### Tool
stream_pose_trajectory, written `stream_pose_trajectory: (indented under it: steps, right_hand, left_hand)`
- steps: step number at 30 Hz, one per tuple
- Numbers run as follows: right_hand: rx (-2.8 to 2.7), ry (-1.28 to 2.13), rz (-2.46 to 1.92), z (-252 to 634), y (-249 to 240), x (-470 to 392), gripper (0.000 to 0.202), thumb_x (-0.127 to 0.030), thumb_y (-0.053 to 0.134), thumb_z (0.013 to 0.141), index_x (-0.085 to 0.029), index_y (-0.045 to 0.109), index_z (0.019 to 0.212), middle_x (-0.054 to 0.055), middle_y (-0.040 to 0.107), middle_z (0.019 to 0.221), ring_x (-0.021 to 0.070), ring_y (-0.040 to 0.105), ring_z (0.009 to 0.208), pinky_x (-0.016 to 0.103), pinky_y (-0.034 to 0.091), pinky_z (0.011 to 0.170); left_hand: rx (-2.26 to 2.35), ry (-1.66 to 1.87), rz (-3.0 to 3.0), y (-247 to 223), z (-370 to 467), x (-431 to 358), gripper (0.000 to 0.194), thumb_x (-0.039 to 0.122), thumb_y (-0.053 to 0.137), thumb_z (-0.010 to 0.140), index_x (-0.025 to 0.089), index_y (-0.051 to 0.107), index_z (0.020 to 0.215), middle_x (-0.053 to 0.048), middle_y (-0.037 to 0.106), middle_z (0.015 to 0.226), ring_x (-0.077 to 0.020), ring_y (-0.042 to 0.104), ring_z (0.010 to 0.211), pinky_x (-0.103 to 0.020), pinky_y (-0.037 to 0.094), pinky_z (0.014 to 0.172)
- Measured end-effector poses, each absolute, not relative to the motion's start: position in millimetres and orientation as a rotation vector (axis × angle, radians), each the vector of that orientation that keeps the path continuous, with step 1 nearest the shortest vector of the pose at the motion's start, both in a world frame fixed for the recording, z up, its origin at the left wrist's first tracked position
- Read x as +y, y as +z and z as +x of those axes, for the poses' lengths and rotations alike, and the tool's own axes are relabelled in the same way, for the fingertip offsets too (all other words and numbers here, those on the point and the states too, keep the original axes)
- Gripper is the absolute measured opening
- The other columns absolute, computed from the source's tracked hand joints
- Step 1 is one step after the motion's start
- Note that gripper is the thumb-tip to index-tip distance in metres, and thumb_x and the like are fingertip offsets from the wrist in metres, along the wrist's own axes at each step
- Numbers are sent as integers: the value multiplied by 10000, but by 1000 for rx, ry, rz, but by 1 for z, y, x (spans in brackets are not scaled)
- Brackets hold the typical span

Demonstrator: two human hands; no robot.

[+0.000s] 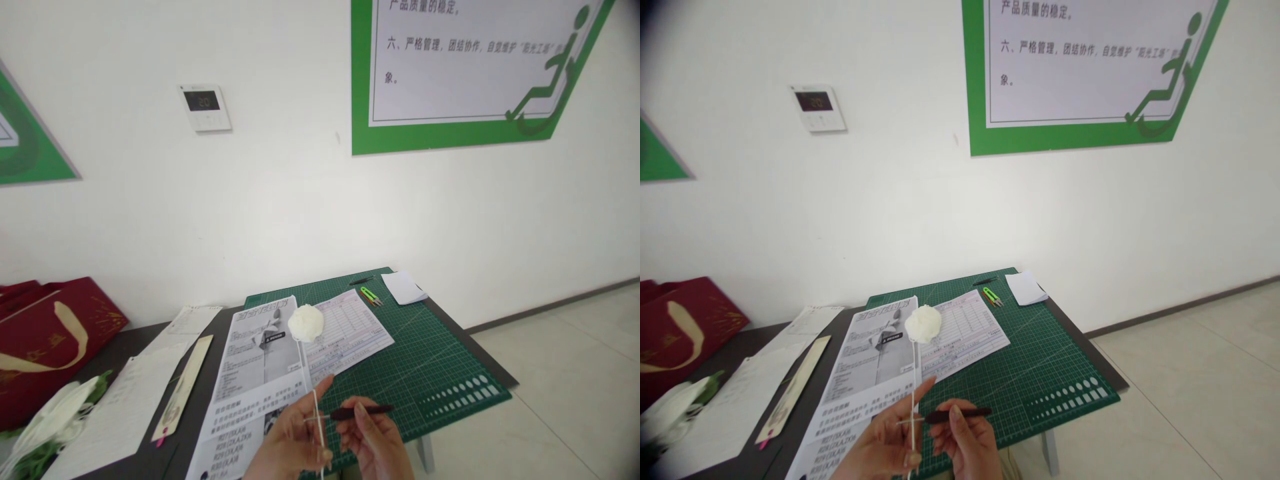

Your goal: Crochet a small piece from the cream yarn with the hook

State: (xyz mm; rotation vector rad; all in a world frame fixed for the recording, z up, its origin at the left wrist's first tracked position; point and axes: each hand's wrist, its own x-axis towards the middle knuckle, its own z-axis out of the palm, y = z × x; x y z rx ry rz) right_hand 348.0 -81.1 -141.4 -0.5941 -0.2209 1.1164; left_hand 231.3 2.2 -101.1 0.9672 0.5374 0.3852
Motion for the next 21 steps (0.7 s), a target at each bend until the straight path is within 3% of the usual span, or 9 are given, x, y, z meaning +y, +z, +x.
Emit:
stream_pose_trajectory:
  steps: [10,17,21]
  right_hand:
    - [-173,1089,-597,348,-140,-81,226,-315,767,649,-124,710,756,50,699,560,96,600,478,180,484,475]
    - [-207,1077,-623,349,-138,-81,234,-326,767,643,-117,716,734,66,714,596,100,594,447,186,479,446]
    - [-194,1085,-608,350,-138,-82,222,-313,766,649,-115,715,735,62,709,582,98,595,451,181,479,448]
  left_hand:
    - [524,389,1031,-103,233,-4,765,51,755,463,243,576,1181,52,511,491,-71,353,450,-203,250,450]
    - [583,473,1082,-109,233,-7,704,135,775,540,258,558,1199,56,467,535,-81,354,496,-213,288,489]
    - [566,555,1282,-110,228,-8,654,216,764,573,241,565,1195,-7,587,680,-136,454,590,-260,341,561]
